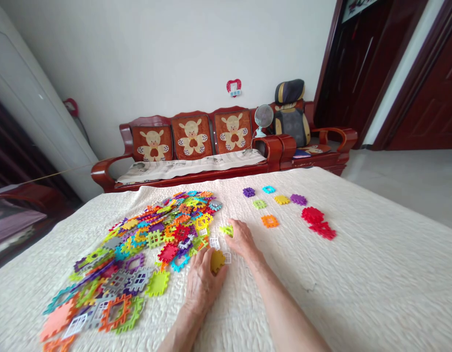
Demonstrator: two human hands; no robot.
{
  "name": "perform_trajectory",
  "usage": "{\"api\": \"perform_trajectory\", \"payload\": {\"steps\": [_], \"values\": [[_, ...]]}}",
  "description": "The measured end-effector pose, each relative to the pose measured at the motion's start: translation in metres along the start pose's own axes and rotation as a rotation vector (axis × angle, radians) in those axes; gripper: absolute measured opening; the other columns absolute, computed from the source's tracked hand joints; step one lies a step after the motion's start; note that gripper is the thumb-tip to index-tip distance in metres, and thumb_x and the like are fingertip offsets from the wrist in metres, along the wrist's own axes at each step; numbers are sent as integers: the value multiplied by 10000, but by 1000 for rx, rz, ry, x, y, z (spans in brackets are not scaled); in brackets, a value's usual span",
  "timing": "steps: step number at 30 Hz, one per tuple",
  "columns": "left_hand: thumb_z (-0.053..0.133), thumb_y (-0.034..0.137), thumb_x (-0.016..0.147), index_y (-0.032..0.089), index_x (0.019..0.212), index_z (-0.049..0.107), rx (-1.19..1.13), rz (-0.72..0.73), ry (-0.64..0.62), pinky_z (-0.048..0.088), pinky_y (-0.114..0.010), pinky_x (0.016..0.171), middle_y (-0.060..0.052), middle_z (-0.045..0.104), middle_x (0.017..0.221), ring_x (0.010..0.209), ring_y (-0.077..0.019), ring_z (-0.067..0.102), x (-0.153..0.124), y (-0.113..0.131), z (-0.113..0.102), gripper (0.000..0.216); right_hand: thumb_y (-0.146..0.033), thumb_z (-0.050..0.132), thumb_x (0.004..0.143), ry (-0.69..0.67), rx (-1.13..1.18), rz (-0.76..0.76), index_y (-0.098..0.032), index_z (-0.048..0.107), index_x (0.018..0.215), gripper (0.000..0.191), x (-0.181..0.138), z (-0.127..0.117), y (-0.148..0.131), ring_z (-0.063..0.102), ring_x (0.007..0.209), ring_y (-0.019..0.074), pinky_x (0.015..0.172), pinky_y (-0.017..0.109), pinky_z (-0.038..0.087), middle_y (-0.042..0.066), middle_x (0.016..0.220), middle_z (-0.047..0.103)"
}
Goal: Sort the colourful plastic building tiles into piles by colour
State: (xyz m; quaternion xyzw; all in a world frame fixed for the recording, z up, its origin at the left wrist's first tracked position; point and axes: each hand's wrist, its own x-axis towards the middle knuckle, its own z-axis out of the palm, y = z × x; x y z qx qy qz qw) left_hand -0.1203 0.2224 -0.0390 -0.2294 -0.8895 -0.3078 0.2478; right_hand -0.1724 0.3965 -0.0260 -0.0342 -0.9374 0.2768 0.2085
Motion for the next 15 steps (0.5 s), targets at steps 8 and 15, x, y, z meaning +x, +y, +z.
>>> {"api": "perform_trajectory", "payload": {"steps": [8, 15], "values": [[649, 191, 735, 186, 1192, 537, -49, 76, 58, 517, -433, 857, -114, 603, 1176, 1057, -270, 571, 0, -5, 4, 470, -138, 555, 707, 2, -48, -10, -151, 580, 1137, 431, 3, 5, 6, 586, 1000, 213, 919, 323, 431, 102, 1062, 659], [612, 178, 753, 177, 1175, 546, -41, 118, 49, 522, -432, 850, -125, 601, 1182, 1003, -263, 581, 0, -11, 9, 427, -100, 546, 665, 30, -36, 15, -160, 595, 1093, 435, 0, 2, 8, 574, 978, 202, 895, 310, 437, 83, 1030, 650]]}}
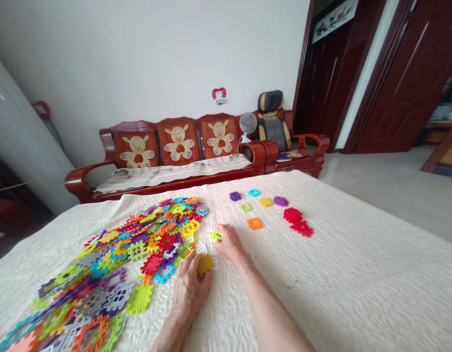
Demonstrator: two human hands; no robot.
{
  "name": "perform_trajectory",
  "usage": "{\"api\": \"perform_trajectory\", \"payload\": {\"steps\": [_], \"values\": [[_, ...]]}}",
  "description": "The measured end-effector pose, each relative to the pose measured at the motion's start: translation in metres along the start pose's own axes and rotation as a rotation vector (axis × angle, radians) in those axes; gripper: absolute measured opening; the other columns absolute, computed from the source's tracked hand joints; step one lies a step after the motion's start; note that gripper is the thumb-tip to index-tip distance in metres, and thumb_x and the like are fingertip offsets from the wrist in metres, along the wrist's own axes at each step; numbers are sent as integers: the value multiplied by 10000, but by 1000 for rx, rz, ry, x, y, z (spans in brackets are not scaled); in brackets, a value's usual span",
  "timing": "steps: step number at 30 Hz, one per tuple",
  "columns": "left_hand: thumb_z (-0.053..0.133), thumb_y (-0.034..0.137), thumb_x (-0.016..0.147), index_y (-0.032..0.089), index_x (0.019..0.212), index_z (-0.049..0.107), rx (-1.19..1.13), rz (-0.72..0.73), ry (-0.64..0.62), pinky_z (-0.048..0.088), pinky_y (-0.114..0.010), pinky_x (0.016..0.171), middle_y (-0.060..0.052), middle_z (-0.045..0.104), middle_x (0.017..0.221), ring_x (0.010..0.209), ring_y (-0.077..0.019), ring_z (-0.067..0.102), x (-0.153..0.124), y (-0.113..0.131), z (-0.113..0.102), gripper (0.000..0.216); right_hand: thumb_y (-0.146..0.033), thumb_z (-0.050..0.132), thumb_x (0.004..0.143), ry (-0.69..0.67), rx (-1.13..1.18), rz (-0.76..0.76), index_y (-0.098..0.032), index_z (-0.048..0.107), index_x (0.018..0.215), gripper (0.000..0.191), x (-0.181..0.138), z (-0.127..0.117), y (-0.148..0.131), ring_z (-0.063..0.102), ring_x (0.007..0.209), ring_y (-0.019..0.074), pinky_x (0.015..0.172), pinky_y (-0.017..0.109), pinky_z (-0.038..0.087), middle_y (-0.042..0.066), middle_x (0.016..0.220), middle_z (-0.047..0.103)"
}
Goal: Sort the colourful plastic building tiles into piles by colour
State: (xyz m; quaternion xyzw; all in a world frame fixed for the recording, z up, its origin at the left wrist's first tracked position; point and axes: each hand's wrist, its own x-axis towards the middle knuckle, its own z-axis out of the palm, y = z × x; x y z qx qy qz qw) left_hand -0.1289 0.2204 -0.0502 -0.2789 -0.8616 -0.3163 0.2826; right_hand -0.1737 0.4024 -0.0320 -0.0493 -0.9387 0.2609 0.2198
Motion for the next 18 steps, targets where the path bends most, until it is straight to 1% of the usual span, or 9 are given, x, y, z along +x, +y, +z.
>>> {"api": "perform_trajectory", "payload": {"steps": [3, 8, 11, 15, 18], "values": [[588, 161, 755, 184, 1159, 556, -7, 15, 7, 527, -418, 835, -117, 606, 1169, 982, -248, 589, 0, -3, 2, 406, -89, 541, 659, -11, 6, -23, -160, 605, 1075, 427, -2, -2, -1, 571, 983, 204, 894, 315, 439, 87, 1028, 645], [575, 134, 735, 168, 1160, 550, -1, 33, 67, 524, -430, 842, -120, 622, 1091, 1000, -256, 586, 1, -6, 5, 428, -108, 554, 659, -7, 18, -52, -165, 609, 1058, 407, -5, -6, -7, 569, 962, 201, 877, 317, 442, 80, 1004, 638], [574, 127, 741, 177, 1161, 555, 16, -1, 67, 520, -429, 858, -114, 614, 1100, 1014, -252, 579, 5, -6, 3, 423, -118, 557, 665, -20, 20, -79, -174, 607, 1054, 396, -7, -6, -10, 567, 948, 198, 867, 314, 440, 70, 990, 638], [580, 174, 775, 181, 1170, 557, -21, -52, 150, 519, -426, 876, -120, 606, 1116, 1041, -250, 577, 13, -6, -3, 396, -115, 549, 685, -34, 74, -129, -171, 586, 1095, 415, -8, -2, -13, 564, 988, 199, 899, 320, 433, 79, 1034, 634], [560, 208, 811, 184, 1195, 538, -91, -83, 186, 512, -425, 903, -121, 604, 1145, 1065, -239, 578, 18, -6, -6, 386, -101, 554, 687, -38, 124, -132, -174, 559, 1140, 459, -8, 1, -14, 561, 1021, 192, 924, 311, 428, 80, 1072, 623]]}}
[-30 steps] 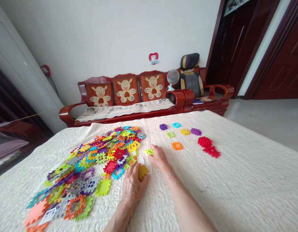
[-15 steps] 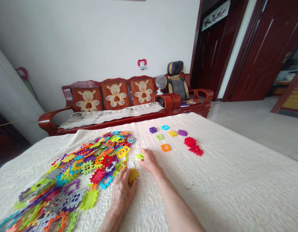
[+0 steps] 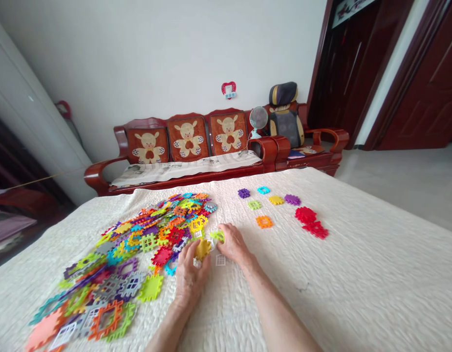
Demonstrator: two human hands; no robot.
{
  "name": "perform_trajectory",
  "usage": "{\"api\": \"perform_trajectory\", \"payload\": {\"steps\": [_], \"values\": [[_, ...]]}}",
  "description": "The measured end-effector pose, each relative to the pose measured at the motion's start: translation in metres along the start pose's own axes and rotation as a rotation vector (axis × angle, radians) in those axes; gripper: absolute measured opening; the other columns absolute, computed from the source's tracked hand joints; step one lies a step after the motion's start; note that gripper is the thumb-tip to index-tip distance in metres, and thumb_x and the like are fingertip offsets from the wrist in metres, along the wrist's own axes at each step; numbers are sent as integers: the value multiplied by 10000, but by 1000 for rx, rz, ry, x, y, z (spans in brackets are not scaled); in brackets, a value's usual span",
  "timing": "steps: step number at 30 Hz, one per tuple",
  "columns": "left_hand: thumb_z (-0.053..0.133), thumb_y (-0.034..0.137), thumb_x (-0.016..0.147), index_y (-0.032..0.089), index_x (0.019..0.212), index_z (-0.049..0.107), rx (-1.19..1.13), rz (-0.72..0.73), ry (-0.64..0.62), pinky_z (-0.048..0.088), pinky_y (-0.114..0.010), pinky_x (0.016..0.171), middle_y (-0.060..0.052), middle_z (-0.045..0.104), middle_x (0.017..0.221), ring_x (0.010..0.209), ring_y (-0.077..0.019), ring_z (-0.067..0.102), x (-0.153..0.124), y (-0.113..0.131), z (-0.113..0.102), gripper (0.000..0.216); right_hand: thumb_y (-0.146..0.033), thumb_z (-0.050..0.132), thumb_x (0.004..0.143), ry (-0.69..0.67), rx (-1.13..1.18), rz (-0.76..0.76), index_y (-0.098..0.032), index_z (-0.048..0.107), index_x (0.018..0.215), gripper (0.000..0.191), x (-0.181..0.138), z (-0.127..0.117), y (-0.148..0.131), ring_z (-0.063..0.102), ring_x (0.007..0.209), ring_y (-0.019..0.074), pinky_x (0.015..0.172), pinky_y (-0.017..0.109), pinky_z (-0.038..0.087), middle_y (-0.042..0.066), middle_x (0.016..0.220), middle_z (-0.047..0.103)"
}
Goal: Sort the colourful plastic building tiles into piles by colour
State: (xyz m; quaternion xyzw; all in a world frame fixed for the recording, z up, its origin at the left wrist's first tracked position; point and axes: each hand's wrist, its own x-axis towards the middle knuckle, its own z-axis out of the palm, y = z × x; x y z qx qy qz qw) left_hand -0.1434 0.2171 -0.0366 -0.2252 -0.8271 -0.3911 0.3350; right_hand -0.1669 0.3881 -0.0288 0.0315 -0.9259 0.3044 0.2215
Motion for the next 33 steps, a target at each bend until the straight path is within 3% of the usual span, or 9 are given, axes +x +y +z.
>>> {"api": "perform_trajectory", "payload": {"steps": [8, 14, 22, 33], "values": [[572, 253, 808, 177, 1254, 504, -48, -115, 20, 489, -440, 936, -127, 603, 1197, 1106, -251, 577, 2, -1, 2, 457, -21, 531, 668, -9, 49, -7, -158, 546, 1189, 539, 0, -1, 0, 557, 1062, 188, 950, 307, 429, 94, 1116, 603], [597, 271, 792, 173, 1312, 468, -96, -155, 53, 481, -434, 948, -138, 595, 1223, 1125, -258, 573, 1, -3, 4, 545, -8, 525, 677, -10, 83, -25, -140, 536, 1197, 537, 0, -2, -1, 551, 1092, 190, 973, 319, 425, 102, 1124, 606], [573, 255, 803, 172, 1298, 489, -36, -232, 83, 454, -439, 977, -141, 584, 1238, 1152, -262, 548, 2, -6, 3, 509, -46, 519, 735, 36, 56, -50, -158, 533, 1190, 469, 0, 7, -5, 564, 1080, 205, 954, 354, 440, 109, 1126, 619], [584, 314, 804, 168, 1321, 452, -137, -317, 99, 464, -455, 967, -156, 571, 1262, 1176, -271, 542, 5, -9, 2, 553, -107, 585, 750, -81, 185, -139, -176, 565, 1162, 418, -3, 15, -25, 592, 1059, 201, 935, 333, 462, 96, 1125, 638]]}}
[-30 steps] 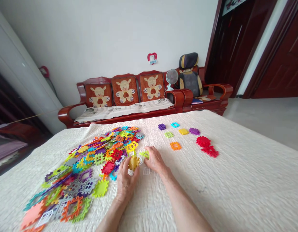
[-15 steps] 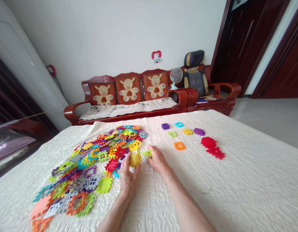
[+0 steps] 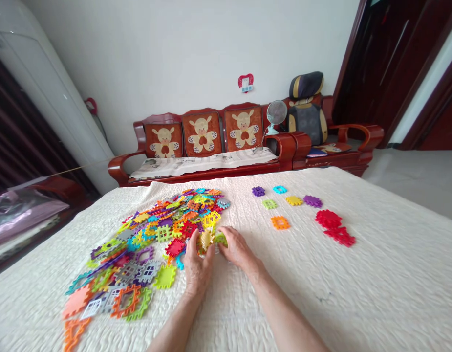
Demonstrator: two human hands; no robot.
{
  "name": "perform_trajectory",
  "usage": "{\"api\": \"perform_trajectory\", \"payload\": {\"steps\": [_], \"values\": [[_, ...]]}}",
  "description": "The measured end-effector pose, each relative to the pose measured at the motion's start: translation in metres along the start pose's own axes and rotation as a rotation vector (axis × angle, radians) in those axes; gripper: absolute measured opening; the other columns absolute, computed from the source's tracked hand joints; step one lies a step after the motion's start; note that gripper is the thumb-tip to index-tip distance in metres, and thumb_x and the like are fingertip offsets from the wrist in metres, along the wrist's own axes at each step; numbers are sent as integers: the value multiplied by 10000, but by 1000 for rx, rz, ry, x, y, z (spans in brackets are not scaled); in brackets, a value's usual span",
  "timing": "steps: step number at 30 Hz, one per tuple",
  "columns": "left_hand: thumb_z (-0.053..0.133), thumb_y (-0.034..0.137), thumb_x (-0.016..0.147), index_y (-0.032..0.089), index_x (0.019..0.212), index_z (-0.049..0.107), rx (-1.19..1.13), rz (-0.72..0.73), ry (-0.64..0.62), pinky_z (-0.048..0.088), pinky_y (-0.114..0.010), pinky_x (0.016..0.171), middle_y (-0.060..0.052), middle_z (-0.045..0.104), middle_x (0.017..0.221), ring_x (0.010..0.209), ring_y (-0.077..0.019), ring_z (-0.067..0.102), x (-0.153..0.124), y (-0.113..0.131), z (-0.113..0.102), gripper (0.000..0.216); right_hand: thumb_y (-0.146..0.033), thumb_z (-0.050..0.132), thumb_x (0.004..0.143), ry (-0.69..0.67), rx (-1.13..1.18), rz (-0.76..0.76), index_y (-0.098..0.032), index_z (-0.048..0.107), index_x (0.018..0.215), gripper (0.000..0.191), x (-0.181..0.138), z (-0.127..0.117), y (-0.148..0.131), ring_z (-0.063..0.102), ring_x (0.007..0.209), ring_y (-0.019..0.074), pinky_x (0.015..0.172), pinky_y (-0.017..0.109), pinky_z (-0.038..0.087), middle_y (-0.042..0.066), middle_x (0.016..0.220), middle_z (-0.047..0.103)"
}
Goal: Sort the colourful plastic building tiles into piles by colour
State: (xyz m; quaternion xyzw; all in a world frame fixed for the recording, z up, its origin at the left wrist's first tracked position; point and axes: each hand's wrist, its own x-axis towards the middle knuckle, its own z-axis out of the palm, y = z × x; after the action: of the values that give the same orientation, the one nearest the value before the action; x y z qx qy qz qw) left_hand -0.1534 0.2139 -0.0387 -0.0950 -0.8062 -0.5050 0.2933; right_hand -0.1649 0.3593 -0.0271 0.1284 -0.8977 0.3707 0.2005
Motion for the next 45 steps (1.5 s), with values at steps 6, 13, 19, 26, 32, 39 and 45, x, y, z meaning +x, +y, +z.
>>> {"api": "perform_trajectory", "payload": {"steps": [6, 13, 19, 26, 32, 39, 45], "values": [[584, 392, 820, 195, 1306, 481, -150, -87, -10, 506, -388, 923, -122, 607, 1229, 1126, -242, 588, 1, -1, 2, 535, -140, 615, 737, -22, 71, 36, -192, 596, 1152, 419, 0, -6, -4, 634, 998, 205, 879, 330, 491, 88, 1102, 674], [552, 505, 837, 175, 1160, 589, -393, -218, -9, 535, -305, 827, -94, 677, 1087, 981, -200, 653, 4, 2, 4, 463, -78, 567, 716, 47, 74, 56, -196, 575, 1177, 475, 0, -9, -1, 628, 1015, 194, 896, 337, 489, 82, 1122, 667], [598, 471, 812, 183, 1105, 629, -274, -142, -36, 522, -315, 846, -90, 677, 1066, 963, -191, 644, 3, -4, 4, 412, -78, 566, 698, 29, 20, 74, -177, 536, 1218, 530, -1, -12, 6, 594, 1075, 210, 939, 366, 467, 105, 1187, 621], [640, 412, 795, 172, 1275, 490, -364, -202, -79, 512, -352, 922, -124, 614, 1214, 1062, -214, 628, 0, -10, 11, 556, -91, 573, 714, 5, -11, 84, -174, 516, 1239, 535, -1, -9, 11, 609, 991, 196, 876, 342, 488, 102, 1139, 619], [649, 371, 787, 177, 1306, 456, -331, -187, -96, 501, -381, 948, -129, 594, 1239, 1089, -225, 611, 0, -6, 9, 587, -32, 545, 690, 16, 8, 87, -175, 537, 1217, 545, 0, -12, 9, 600, 1025, 202, 905, 352, 478, 101, 1135, 628], [665, 374, 765, 177, 1297, 473, -319, -206, -86, 487, -383, 966, -122, 590, 1250, 1115, -233, 598, 0, -2, 8, 598, -14, 522, 690, 11, -7, 61, -159, 519, 1231, 560, 0, -11, 11, 564, 1118, 218, 968, 377, 451, 121, 1199, 605], [687, 359, 741, 203, 1288, 496, -261, -158, -66, 494, -386, 964, -109, 583, 1271, 1179, -256, 559, 0, -6, 7, 600, -25, 523, 694, -11, -64, 75, -141, 519, 1231, 549, 0, -9, 12, 558, 1125, 233, 991, 391, 432, 129, 1195, 610]]}}
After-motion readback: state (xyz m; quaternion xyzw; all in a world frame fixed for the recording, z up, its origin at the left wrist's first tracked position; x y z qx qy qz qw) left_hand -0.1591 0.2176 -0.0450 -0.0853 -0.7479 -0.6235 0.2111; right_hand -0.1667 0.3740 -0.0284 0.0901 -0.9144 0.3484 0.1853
